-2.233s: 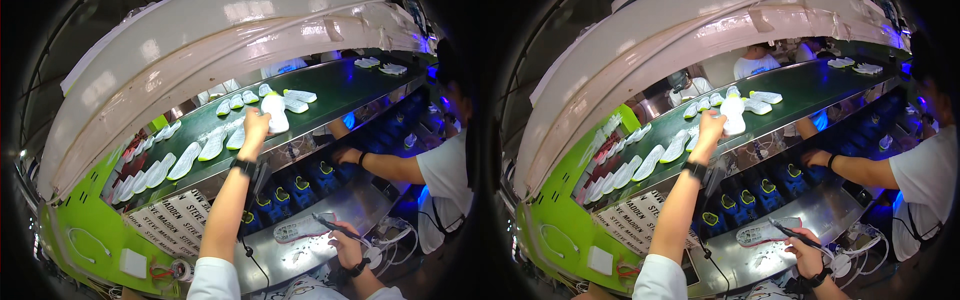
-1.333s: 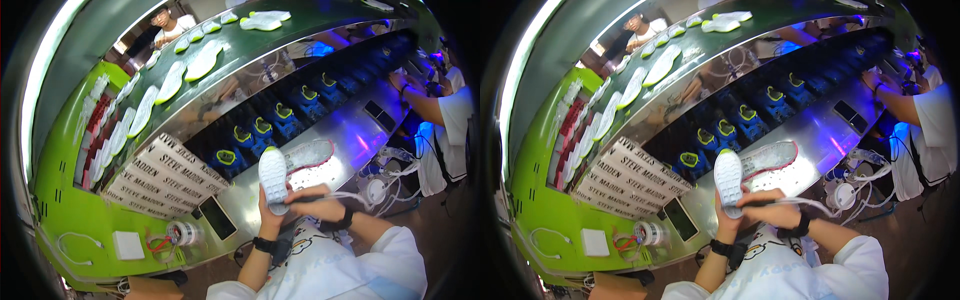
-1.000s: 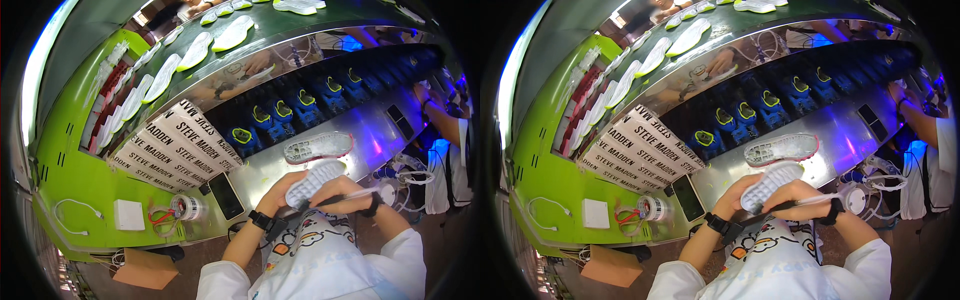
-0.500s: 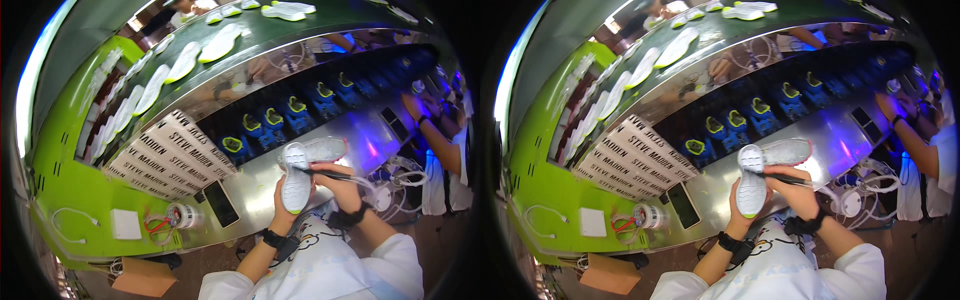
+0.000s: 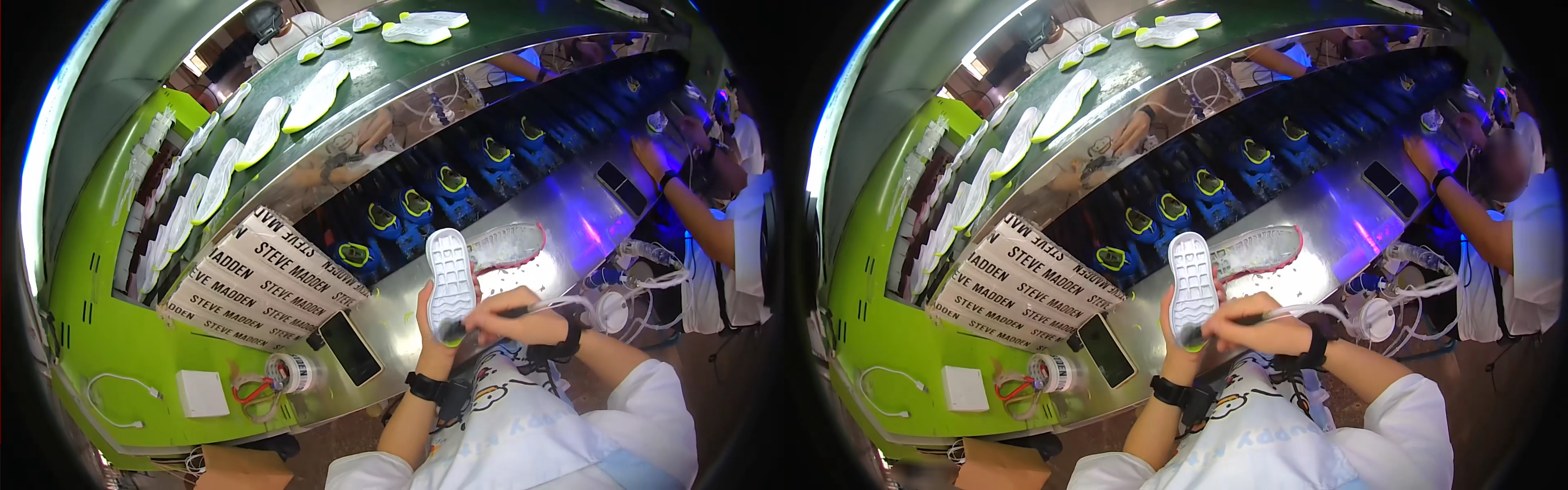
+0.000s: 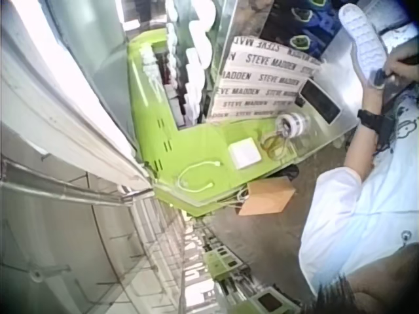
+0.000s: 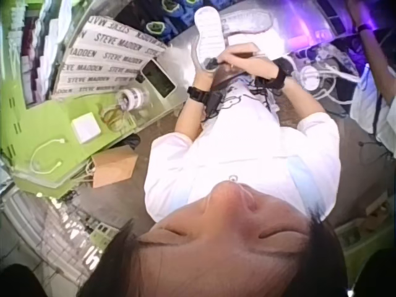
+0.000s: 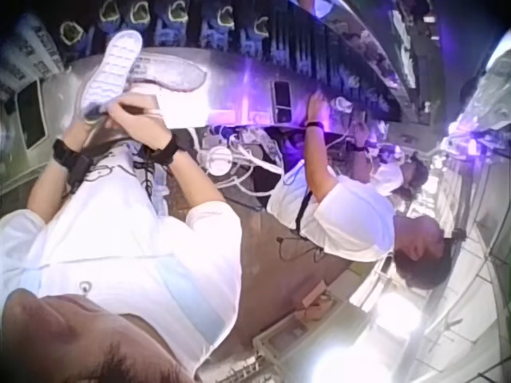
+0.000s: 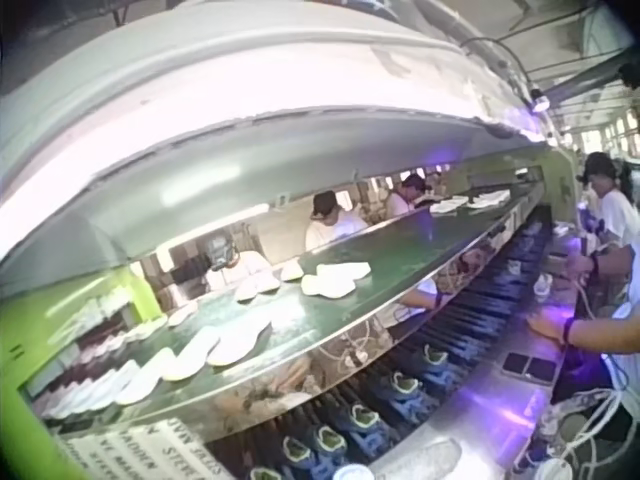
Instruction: The person repeatedly picks up white shoe insoles from a green conveyor belt and scrubs them with a brush. They handle the insoles one at a time, scrubbing the surface and then placing them back onto the moving belt. The process is continuous and repetitive throughout the video.
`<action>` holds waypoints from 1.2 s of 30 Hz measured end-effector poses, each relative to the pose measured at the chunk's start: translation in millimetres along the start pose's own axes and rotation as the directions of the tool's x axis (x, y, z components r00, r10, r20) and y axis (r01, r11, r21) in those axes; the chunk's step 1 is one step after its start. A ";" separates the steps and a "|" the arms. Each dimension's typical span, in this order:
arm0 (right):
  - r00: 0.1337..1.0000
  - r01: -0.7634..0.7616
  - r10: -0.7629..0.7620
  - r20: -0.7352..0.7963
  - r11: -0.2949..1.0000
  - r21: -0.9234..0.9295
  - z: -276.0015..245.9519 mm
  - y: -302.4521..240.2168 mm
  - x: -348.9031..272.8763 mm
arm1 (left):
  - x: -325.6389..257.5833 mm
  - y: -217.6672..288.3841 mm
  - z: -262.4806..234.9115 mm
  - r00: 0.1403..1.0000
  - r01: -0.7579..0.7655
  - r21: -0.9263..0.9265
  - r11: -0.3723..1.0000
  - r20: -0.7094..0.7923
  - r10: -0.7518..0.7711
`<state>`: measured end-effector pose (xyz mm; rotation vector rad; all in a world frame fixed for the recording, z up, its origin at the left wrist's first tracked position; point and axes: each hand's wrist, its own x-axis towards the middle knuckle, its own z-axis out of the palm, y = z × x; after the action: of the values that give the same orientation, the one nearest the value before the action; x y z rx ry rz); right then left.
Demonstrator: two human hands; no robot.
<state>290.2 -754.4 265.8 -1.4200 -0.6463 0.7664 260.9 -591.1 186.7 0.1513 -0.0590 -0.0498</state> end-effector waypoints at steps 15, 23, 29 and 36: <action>0.877 0.447 -0.303 0.373 0.800 -0.400 -38.4 -21.2 -18.2 | 22.1 20.5 61.9 0.790 0.611 0.520 0.596 -0.444 -0.423; 0.985 0.175 -0.160 0.071 0.872 -0.457 -77.6 -10.8 -47.7 | 16.9 30.6 67.6 0.797 0.604 0.686 0.406 -0.506 -0.330; 0.784 0.540 -0.603 -0.147 0.780 -0.317 -48.9 -53.7 -47.6 | 31.9 25.0 121.7 0.957 0.254 0.438 0.862 0.016 -0.289; 0.701 0.345 -0.239 -0.672 0.938 0.026 -73.1 -14.2 -24.7 | 151.3 82.2 219.4 0.992 -0.007 0.173 0.985 0.123 -0.014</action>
<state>333.7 -818.8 276.9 -1.2865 -0.2308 0.0181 401.8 -550.8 424.0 0.3227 -0.1872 -0.0576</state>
